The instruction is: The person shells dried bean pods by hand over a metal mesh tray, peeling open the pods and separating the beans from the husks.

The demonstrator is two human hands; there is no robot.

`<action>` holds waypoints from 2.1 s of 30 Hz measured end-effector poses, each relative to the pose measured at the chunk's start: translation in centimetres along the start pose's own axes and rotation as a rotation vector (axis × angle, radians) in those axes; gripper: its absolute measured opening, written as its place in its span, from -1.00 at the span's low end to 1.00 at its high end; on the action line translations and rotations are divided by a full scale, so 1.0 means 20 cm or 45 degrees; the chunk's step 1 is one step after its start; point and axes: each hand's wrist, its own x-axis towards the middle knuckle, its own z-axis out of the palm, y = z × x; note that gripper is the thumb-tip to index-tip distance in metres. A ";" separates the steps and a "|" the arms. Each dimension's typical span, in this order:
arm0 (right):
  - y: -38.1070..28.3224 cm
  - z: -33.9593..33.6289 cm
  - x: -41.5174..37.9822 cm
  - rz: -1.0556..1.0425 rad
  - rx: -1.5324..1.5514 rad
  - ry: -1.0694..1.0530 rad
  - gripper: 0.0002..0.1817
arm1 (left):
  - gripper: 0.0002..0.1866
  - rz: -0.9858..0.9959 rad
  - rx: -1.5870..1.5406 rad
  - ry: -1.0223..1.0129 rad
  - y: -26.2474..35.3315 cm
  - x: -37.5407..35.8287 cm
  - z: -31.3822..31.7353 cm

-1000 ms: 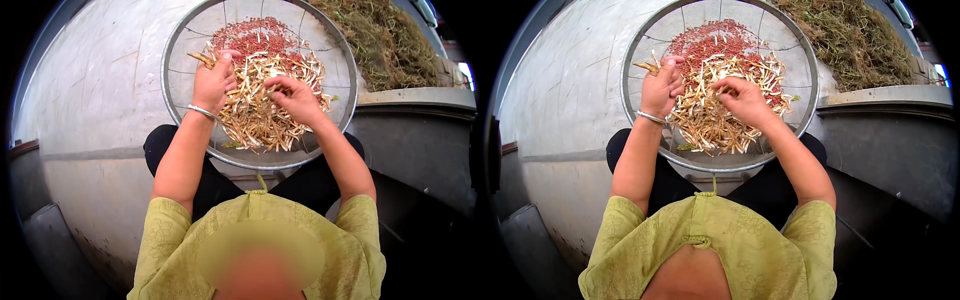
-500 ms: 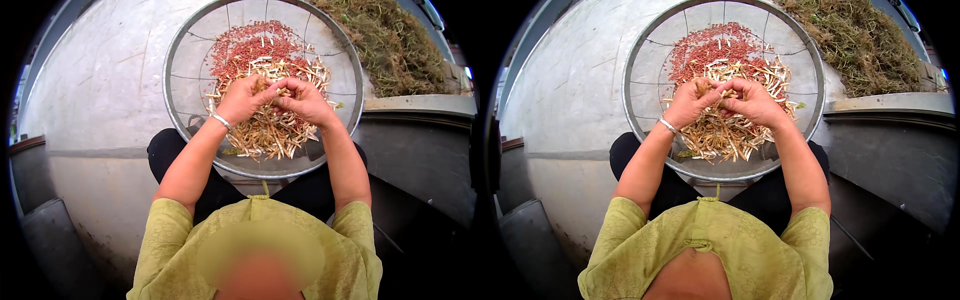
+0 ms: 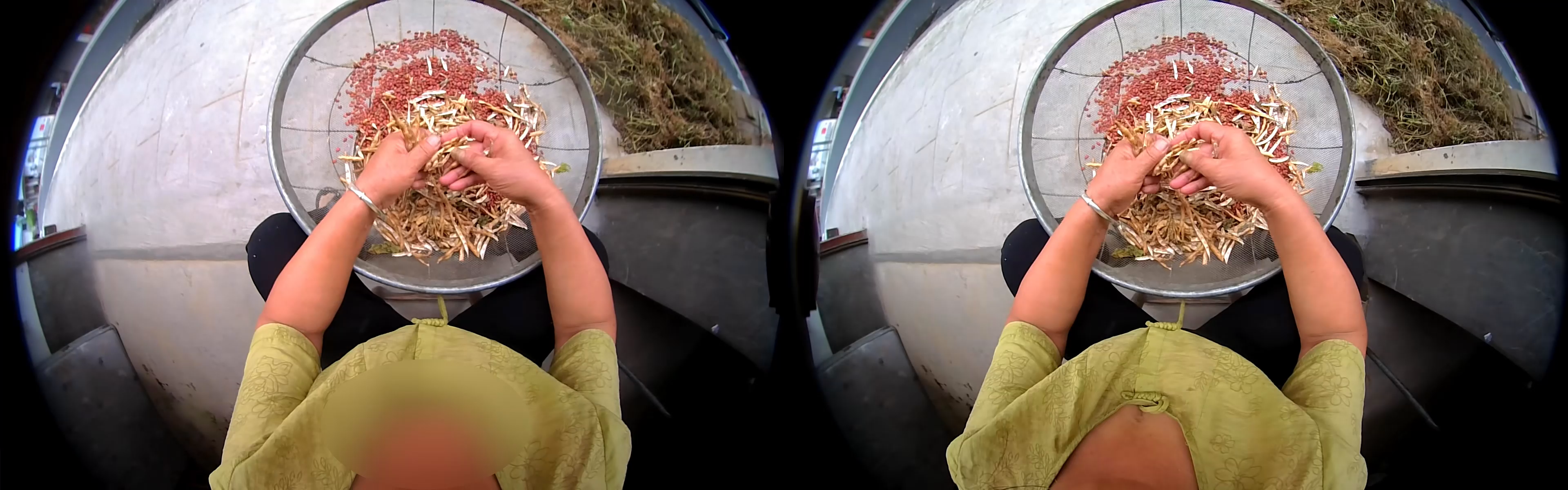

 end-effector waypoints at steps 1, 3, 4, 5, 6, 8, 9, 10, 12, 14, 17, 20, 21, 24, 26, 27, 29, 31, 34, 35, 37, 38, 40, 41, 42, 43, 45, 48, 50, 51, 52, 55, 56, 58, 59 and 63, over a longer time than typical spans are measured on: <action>0.00 0.00 0.01 0.014 -0.074 0.007 -0.77 | -0.73 -0.002 -0.001 -0.029 0.01 -0.01 0.00; 0.02 0.00 0.01 0.021 -0.147 0.015 -0.78 | -0.73 -0.002 0.004 -0.060 0.01 -0.02 0.00; 0.02 0.00 0.02 0.015 -0.176 0.029 -0.79 | -0.74 0.007 0.100 -0.096 0.00 -0.01 0.00; 0.02 0.00 0.02 0.009 -0.210 0.043 -0.79 | -0.75 0.021 0.193 -0.131 0.00 0.00 -0.01; 0.00 0.00 0.01 0.027 -0.219 0.029 -0.79 | -0.75 -0.014 0.252 -0.219 0.01 0.00 -0.02; -0.01 0.00 -0.01 -0.002 -0.151 -0.038 -0.76 | -0.77 0.087 0.352 -0.223 0.01 0.00 -0.01; 0.00 0.00 -0.01 -0.019 -0.079 -0.067 -0.74 | -0.78 0.185 0.448 -0.227 0.00 0.01 0.00; -0.01 0.00 -0.02 -0.016 -0.070 -0.065 -0.74 | -0.78 0.176 0.450 -0.229 -0.01 0.00 0.01; -0.07 0.01 -0.03 0.004 0.056 -0.067 -0.71 | -0.80 0.148 0.236 -0.192 -0.01 0.01 0.02; -0.12 0.01 -0.04 0.028 0.025 -0.005 -0.71 | -0.81 0.064 0.131 -0.195 0.04 -0.02 0.02; -0.09 -0.02 -0.03 0.025 -0.020 0.098 -0.71 | -0.81 -0.080 -0.021 -0.093 -0.01 0.00 0.00; -0.05 -0.05 -0.01 -0.046 -0.053 0.094 -0.73 | -0.79 -0.064 0.128 0.033 -0.05 0.02 0.00; -0.04 -0.04 0.00 0.020 -0.120 0.066 -0.75 | -0.79 -0.067 0.130 0.030 -0.06 0.02 0.00; 0.00 -0.03 0.02 0.059 -0.196 0.013 -0.78 | -0.73 0.180 0.490 -0.048 -0.08 0.04 0.00; 0.00 -0.03 0.02 0.002 -0.226 -0.050 -0.75 | -0.70 0.148 0.420 -0.106 -0.03 0.02 0.02; 0.00 -0.04 0.02 0.003 -0.223 -0.049 -0.75 | -0.67 0.116 0.349 -0.159 0.00 0.00 0.04; 0.00 -0.05 0.02 -0.092 -0.234 -0.086 -0.68 | -0.55 0.272 0.490 -0.087 -0.09 0.05 0.01; 0.00 -0.05 0.02 -0.074 -0.121 -0.080 -0.66 | -0.42 0.432 0.629 -0.017 -0.15 0.09 -0.01; -0.02 -0.05 0.01 -0.038 -0.075 -0.060 -0.64 | -0.25 0.532 0.691 -0.057 -0.19 0.10 -0.02; -0.03 -0.04 0.01 -0.024 -0.141 -0.047 -0.64 | -0.30 0.531 0.711 -0.019 -0.20 0.10 -0.02; -0.01 -0.05 0.02 -0.027 -0.123 -0.031 -0.64 | -0.35 0.528 0.730 0.019 -0.16 0.08 0.01; 0.00 -0.05 0.02 -0.028 -0.104 -0.014 -0.64 | -0.45 0.420 0.653 -0.093 -0.13 0.06 0.02; -0.03 -0.05 0.00 -0.019 -0.088 -0.006 -0.64 | -0.75 0.214 0.491 -0.156 -0.03 0.01 0.07; -0.05 -0.06 -0.01 -0.012 -0.075 0.001 -0.64 | -0.75 0.214 0.491 -0.157 -0.03 0.01 0.06; -0.06 -0.08 -0.01 -0.018 -0.060 0.044 -0.64 | -0.76 0.148 0.430 -0.091 -0.02 0.01 0.04; -0.07 -0.10 -0.01 -0.019 -0.062 0.045 -0.64 | -0.77 0.083 0.367 -0.025 0.00 0.01 0.02; -0.10 -0.12 -0.03 -0.118 0.079 0.132 -0.66 | -0.80 0.083 0.309 -0.058 0.02 -0.01 -0.01; -0.13 -0.23 -0.05 -0.029 -0.357 0.250 -0.69 | -0.79 0.125 -0.003 0.047 0.04 -0.01 -0.03; -0.11 -0.36 -0.03 -0.013 -1.160 0.458 -0.69 | -0.79 0.124 -0.126 0.050 0.04 -0.01 -0.04; -0.07 -0.44 0.00 -0.012 -1.171 0.461 -0.69 | -0.79 0.119 -0.237 0.060 0.04 0.00 -0.06; -0.01 -0.52 0.03 -0.129 -1.421 0.693 -0.66 | -0.78 0.118 -0.251 0.044 0.05 -0.01 -0.06; 0.12 -0.64 0.14 -0.171 -1.753 0.998 -0.62 | -0.76 0.145 -0.317 0.012 0.06 -0.01 -0.06; 0.15 -0.68 0.17 -0.092 -1.824 1.064 -0.60 | -0.74 0.163 -0.303 0.040 0.06 -0.01 -0.05; 0.10 -0.57 0.17 -0.010 -1.782 0.921 -0.60 | -0.73 0.181 -0.327 0.027 0.06 -0.02 -0.06; 0.08 -0.49 0.17 0.067 -1.731 0.777 -0.60 | -0.72 0.199 -0.347 0.017 0.05 -0.02 -0.07; 0.07 -0.25 0.16 -0.024 -1.611 0.521 -0.64 | -0.70 0.213 -0.330 0.086 0.08 -0.04 -0.11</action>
